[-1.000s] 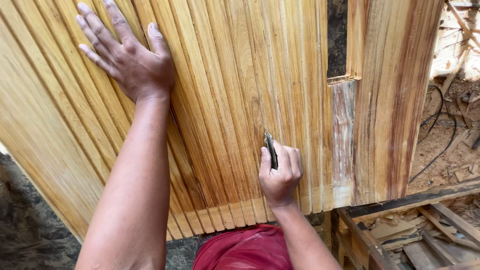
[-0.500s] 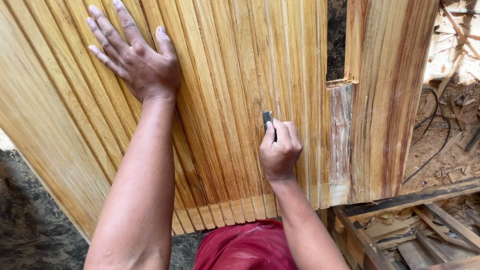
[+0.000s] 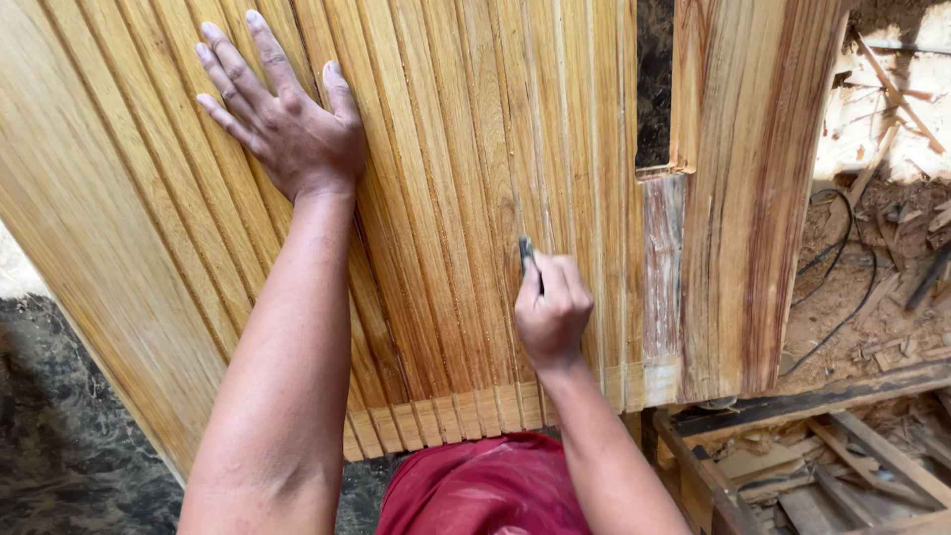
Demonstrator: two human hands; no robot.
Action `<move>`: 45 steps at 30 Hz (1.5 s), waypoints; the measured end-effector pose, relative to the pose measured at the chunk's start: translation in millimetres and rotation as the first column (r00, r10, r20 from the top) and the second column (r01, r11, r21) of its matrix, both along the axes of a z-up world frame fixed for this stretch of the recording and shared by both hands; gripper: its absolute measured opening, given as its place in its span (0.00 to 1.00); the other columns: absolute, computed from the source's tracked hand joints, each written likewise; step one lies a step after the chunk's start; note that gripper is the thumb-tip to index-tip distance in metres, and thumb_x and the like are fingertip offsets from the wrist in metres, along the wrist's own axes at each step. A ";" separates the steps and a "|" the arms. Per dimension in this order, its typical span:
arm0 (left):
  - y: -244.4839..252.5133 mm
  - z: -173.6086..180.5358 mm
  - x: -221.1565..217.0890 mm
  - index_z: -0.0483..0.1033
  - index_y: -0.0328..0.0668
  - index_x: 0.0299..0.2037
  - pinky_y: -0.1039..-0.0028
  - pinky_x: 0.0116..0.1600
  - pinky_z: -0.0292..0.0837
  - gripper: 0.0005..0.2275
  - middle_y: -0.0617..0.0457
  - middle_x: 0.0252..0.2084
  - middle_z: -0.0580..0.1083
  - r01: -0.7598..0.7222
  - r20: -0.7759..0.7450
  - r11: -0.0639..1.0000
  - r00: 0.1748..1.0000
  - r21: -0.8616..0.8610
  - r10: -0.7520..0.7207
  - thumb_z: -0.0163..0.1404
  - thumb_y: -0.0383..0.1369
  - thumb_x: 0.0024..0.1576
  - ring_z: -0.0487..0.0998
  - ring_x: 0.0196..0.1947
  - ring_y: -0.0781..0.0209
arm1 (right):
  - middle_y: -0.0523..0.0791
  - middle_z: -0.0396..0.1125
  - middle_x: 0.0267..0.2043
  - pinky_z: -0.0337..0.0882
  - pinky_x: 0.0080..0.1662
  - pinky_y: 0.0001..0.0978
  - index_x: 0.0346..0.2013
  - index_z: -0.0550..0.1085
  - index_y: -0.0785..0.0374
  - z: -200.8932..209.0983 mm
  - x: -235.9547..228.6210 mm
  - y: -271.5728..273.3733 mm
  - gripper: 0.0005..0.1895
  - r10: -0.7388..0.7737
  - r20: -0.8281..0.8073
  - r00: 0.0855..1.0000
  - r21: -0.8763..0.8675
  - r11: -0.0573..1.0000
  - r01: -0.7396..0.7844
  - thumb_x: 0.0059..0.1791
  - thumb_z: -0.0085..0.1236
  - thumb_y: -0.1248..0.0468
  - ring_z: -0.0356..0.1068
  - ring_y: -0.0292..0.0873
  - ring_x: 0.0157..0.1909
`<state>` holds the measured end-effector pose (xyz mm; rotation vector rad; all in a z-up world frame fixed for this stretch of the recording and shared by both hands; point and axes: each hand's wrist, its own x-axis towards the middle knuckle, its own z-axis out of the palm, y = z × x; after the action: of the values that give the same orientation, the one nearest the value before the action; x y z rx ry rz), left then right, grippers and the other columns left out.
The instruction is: The person uses a metal scraper to remove material from the surface of a large wooden panel. They work methodically across the panel, scraping along the grain to clean or smooth the surface.
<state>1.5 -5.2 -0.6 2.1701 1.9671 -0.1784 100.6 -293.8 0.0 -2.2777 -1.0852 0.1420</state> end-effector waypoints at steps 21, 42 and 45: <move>4.7 -1.0 0.7 0.43 0.49 0.80 0.42 0.79 0.29 0.32 0.38 0.80 0.38 -0.002 -0.022 0.999 1.000 -0.050 0.001 0.33 0.52 0.69 0.36 0.80 0.42 | 0.52 0.72 0.32 0.71 0.28 0.35 0.35 0.78 0.69 -25.9 53.0 117.8 0.03 0.022 0.158 0.987 0.034 0.999 -0.028 0.51 0.58 0.74 0.72 0.45 0.29; 3.9 1.5 -1.4 0.44 0.46 0.79 0.41 0.78 0.28 0.33 0.36 0.80 0.40 0.012 0.036 1.000 0.999 -0.027 -0.011 0.36 0.50 0.67 0.38 0.80 0.41 | 0.51 0.72 0.33 0.72 0.30 0.32 0.36 0.79 0.69 -10.9 45.6 109.5 0.03 0.029 0.106 0.994 0.019 0.999 -0.031 0.51 0.58 0.74 0.73 0.44 0.31; 6.0 -1.6 0.1 0.44 0.46 0.79 0.41 0.78 0.29 0.33 0.35 0.79 0.40 0.020 0.035 1.000 0.999 -0.007 -0.019 0.36 0.51 0.67 0.38 0.80 0.40 | 0.52 0.72 0.33 0.71 0.27 0.30 0.35 0.78 0.69 -32.1 68.2 142.6 0.05 0.038 0.143 0.989 0.031 0.999 -0.043 0.52 0.55 0.76 0.72 0.43 0.30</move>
<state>1.7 0.9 -2.2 2.1735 1.9241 -0.1497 168.8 -151.2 -32.1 -2.2640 -1.1977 -0.0230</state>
